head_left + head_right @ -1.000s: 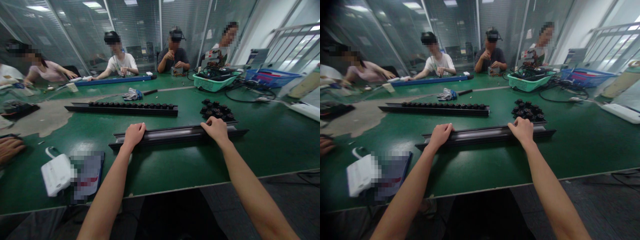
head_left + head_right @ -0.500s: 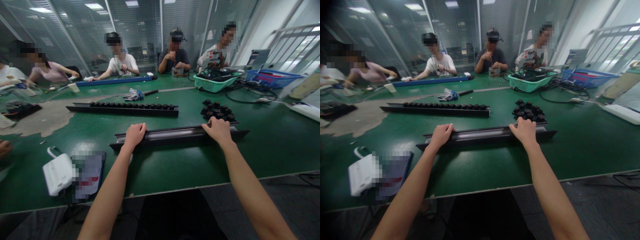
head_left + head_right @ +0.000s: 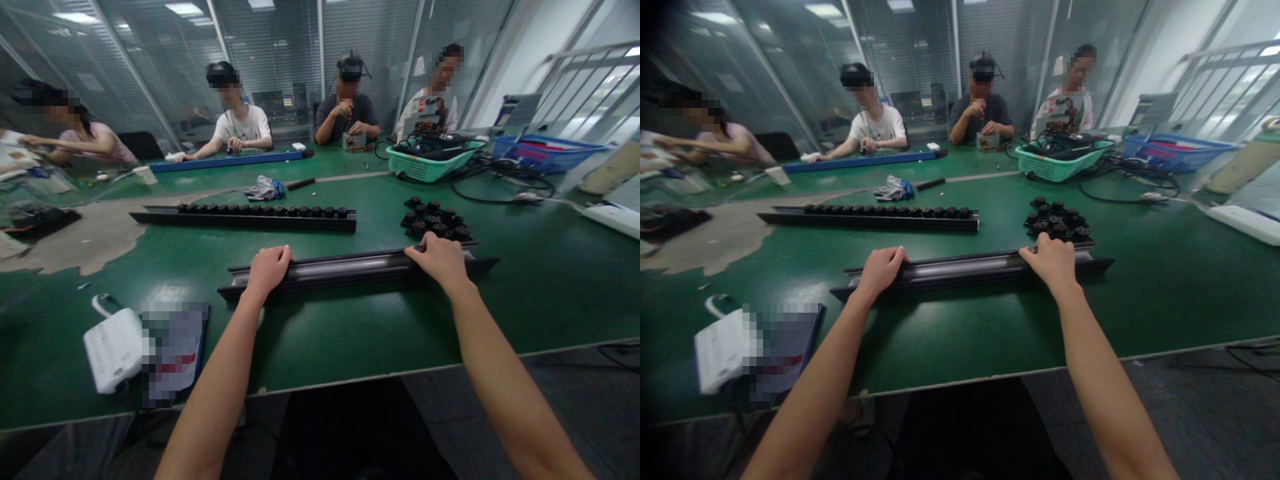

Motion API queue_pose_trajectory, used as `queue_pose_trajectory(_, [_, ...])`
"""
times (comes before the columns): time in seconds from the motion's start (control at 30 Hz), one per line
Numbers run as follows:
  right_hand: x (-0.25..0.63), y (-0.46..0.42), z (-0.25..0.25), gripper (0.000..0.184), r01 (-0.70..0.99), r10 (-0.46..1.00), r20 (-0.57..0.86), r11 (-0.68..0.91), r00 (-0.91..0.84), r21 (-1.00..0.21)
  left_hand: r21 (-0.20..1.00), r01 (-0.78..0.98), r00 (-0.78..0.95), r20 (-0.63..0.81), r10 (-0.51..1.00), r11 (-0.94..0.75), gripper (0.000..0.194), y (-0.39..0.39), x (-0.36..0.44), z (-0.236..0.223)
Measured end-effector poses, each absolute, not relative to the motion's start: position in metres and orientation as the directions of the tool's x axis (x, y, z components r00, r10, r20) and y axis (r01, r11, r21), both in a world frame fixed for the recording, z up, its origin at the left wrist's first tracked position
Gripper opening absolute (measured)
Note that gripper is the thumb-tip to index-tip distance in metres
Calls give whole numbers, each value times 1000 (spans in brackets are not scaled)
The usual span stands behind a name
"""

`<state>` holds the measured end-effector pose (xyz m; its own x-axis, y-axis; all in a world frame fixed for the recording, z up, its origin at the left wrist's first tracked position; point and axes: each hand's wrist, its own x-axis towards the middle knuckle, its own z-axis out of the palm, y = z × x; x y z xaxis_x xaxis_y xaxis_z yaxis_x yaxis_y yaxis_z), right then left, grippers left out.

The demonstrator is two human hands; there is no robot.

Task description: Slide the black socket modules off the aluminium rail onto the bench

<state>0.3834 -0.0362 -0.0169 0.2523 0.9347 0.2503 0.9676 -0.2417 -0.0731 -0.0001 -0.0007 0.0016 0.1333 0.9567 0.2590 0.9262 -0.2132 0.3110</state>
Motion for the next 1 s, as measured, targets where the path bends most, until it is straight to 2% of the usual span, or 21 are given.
queue_pose_trajectory(0.27, [386,-36,-18,45,956,916,277,-287,291,-55,295,932,132,259,957,-209,55,-1,0,2])
queue_pose_trajectory(0.63, [385,-40,-13,50,911,878,242,-397,413,-115,301,933,125,249,960,-200,55,-1,0,3])
queue_pose_trajectory(1.0, [387,-36,-8,47,944,935,132,-328,328,-28,297,932,135,251,959,-208,55,-1,0,3])
